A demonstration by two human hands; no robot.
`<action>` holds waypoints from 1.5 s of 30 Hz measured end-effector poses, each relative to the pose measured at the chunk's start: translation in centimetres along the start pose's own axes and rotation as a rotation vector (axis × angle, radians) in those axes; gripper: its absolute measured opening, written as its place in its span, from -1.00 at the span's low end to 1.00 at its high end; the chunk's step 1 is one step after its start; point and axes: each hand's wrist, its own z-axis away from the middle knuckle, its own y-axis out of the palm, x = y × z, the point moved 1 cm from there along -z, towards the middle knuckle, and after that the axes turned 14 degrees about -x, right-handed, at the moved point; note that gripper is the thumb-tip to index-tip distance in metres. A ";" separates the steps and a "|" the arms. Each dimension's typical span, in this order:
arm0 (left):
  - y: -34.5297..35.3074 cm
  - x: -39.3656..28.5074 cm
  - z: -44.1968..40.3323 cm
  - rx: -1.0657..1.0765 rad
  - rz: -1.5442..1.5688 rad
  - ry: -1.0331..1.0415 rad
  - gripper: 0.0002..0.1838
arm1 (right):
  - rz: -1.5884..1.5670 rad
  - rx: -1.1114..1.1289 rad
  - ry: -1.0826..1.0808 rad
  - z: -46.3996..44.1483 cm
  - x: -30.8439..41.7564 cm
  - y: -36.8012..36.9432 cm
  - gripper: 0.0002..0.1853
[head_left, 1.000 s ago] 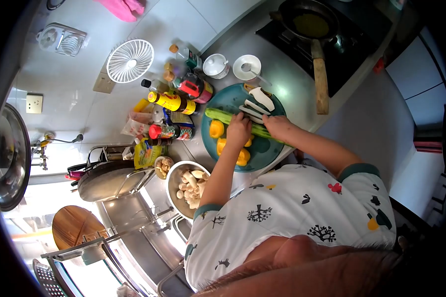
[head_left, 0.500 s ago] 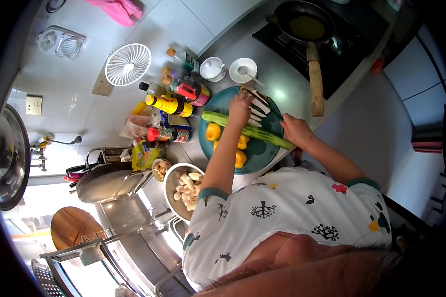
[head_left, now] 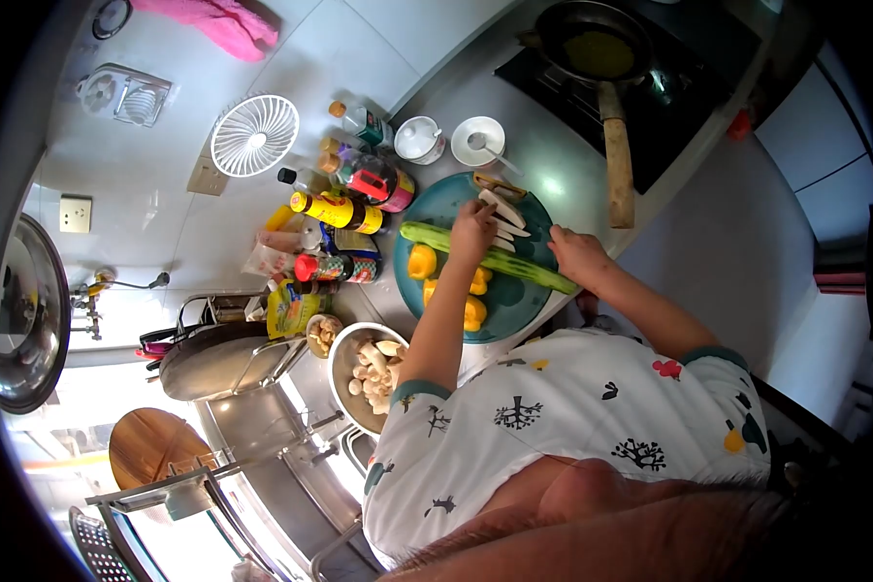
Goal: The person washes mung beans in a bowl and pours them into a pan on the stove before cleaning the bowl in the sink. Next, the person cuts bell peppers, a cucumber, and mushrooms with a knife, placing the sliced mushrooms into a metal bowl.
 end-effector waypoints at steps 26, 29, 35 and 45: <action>2.3 3.7 -2.9 -0.059 0.189 -0.862 -0.75 | 0.036 0.131 -0.004 -1.4 0.7 0.1 -0.84; 2.5 4.1 -2.9 -0.043 0.155 -0.809 -0.77 | 0.066 0.238 0.024 -2.2 1.0 -0.2 -0.84; 2.4 4.4 -2.5 -0.028 0.105 -0.743 -0.76 | 0.165 0.394 0.053 -5.8 2.6 1.2 -0.76; 1.0 3.3 -1.2 -0.032 -0.089 -0.664 -0.71 | 0.047 0.299 0.005 -4.9 1.7 -0.4 -0.86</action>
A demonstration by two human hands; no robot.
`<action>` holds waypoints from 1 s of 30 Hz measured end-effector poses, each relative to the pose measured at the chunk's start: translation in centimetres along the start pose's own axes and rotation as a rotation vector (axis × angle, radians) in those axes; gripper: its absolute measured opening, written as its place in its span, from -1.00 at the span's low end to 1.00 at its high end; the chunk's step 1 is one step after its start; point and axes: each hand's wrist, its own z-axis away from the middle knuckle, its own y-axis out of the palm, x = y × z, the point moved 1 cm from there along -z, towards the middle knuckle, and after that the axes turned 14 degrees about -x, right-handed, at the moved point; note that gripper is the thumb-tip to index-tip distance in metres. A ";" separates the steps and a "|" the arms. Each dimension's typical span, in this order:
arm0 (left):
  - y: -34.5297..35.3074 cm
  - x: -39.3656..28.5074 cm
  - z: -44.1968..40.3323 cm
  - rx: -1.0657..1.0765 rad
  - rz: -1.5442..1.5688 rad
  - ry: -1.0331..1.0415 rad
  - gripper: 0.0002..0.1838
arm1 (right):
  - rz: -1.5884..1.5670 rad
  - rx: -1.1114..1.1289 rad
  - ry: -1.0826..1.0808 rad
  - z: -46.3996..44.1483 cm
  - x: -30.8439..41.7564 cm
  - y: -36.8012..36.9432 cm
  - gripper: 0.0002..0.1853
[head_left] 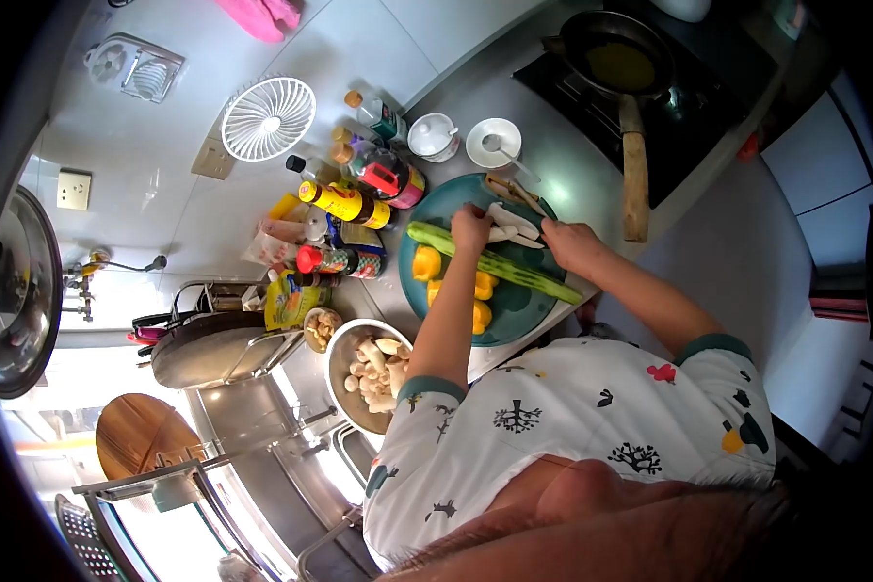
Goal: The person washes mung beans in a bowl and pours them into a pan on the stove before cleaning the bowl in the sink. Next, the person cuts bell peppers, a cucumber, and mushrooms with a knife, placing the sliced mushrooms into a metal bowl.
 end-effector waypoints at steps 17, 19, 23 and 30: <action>0.7 -0.5 0.4 -0.053 -0.108 0.078 -0.75 | 0.055 0.143 0.004 -1.2 0.0 0.7 -0.84; 0.8 -0.2 0.6 -0.055 -0.074 0.079 -0.75 | 0.044 0.151 0.032 -1.1 -0.2 2.5 -0.84; 0.8 -0.1 0.3 -0.029 -0.103 0.081 -0.74 | -0.005 -0.040 -0.069 -0.2 -1.4 4.4 -0.85; -2.8 -0.3 -0.5 0.042 0.051 0.338 -0.72 | -0.176 -0.339 -0.082 1.9 -0.9 0.7 -0.80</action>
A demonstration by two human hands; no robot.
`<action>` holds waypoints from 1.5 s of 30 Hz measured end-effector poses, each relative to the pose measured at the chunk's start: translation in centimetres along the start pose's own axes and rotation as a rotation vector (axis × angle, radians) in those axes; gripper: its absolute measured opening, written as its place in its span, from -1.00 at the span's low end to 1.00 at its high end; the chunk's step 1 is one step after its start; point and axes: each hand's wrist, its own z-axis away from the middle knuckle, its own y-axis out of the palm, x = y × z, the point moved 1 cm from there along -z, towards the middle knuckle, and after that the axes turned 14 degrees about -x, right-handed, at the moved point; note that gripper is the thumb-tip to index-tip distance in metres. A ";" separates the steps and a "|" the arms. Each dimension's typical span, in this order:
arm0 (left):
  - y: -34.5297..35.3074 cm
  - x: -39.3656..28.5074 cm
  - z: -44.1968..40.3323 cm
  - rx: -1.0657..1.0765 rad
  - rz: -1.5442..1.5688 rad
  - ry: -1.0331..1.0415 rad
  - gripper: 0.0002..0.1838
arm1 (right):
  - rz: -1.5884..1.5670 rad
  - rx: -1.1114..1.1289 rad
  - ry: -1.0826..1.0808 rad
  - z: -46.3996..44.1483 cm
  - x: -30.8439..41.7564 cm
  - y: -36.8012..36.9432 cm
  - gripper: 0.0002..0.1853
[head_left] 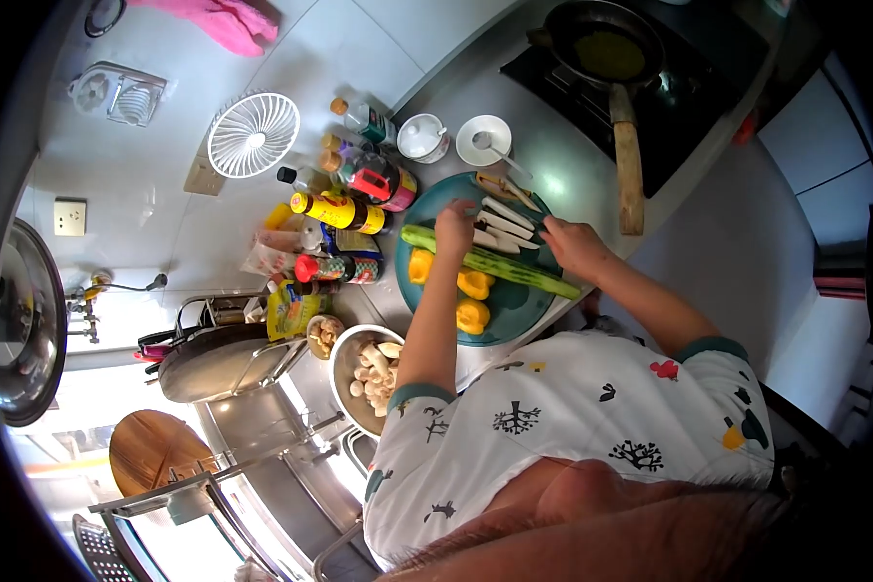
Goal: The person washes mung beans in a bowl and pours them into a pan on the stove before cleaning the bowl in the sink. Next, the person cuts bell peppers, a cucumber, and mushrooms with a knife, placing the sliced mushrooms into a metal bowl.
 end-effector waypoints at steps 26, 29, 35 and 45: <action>0.7 -7.6 -3.0 0.638 -0.612 0.907 0.19 | 0.049 -0.030 0.347 9.5 -2.7 -5.6 -0.81; 0.7 -7.6 -2.8 0.669 -0.677 0.928 0.20 | 0.040 -0.059 0.340 9.8 -2.9 -5.5 -0.81; 0.9 -7.5 -3.5 0.673 -0.732 0.921 0.11 | 0.018 -0.062 0.327 9.7 -3.0 -5.5 -0.82; 0.5 -6.0 -2.2 0.649 -0.617 0.903 -0.25 | 0.015 -0.029 0.359 10.2 -3.2 -4.8 -0.81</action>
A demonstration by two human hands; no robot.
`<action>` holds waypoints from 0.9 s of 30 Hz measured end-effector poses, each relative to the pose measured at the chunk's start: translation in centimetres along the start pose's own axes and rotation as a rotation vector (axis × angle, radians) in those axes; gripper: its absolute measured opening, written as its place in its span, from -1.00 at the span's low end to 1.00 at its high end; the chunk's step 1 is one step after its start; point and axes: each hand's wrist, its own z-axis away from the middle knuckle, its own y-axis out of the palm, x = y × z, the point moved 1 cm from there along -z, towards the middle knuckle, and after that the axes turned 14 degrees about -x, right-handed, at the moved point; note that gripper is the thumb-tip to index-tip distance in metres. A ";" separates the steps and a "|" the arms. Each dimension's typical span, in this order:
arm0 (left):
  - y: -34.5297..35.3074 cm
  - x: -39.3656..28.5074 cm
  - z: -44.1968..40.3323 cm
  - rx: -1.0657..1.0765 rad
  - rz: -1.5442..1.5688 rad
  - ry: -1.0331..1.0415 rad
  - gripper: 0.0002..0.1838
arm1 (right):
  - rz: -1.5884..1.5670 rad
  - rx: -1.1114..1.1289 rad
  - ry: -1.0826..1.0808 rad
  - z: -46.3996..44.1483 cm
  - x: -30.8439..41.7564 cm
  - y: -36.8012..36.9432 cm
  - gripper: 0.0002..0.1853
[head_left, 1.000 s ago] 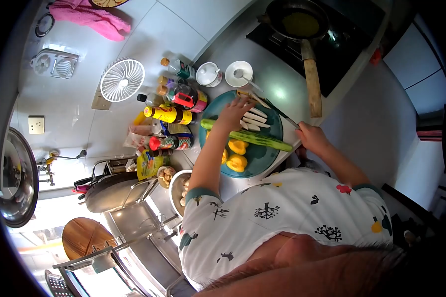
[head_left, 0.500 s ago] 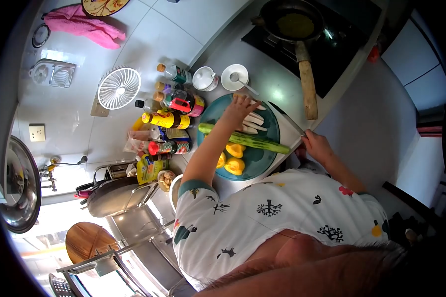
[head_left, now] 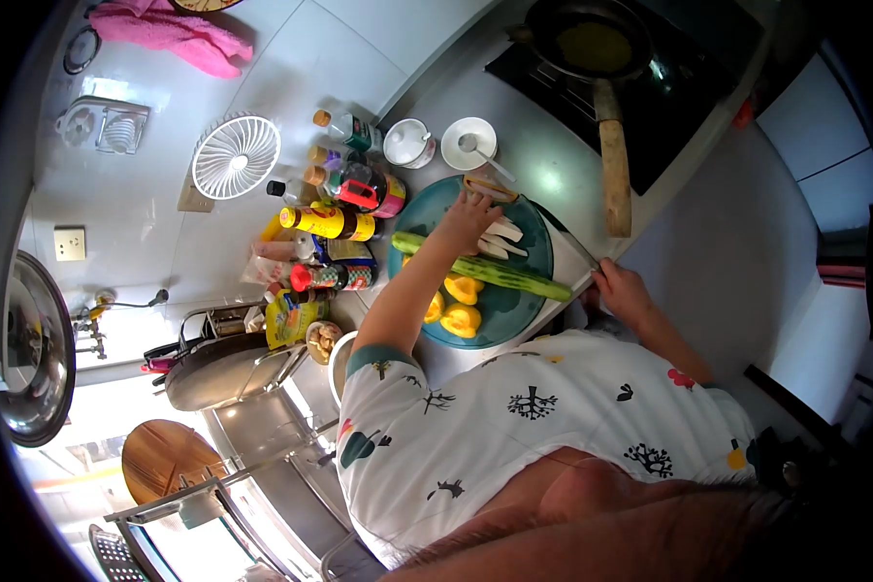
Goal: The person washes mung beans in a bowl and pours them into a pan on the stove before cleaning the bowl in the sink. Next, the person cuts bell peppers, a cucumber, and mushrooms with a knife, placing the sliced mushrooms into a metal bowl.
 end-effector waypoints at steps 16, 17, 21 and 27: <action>-3.8 -1.2 4.0 -0.587 0.126 -0.195 -0.61 | -0.014 0.016 -0.074 -1.4 1.6 0.4 -0.80; -5.7 -1.4 5.5 -0.648 0.140 -0.255 -0.58 | 0.025 -0.010 -0.113 -1.8 1.9 0.7 -0.78; -8.3 -2.9 13.4 -0.977 0.301 -0.738 -0.49 | 0.024 -0.061 -0.353 -4.2 4.2 3.3 -0.66; -2.1 -7.4 29.6 -1.283 0.925 -1.582 -0.53 | 0.118 0.079 -0.515 -7.1 6.9 7.0 -0.61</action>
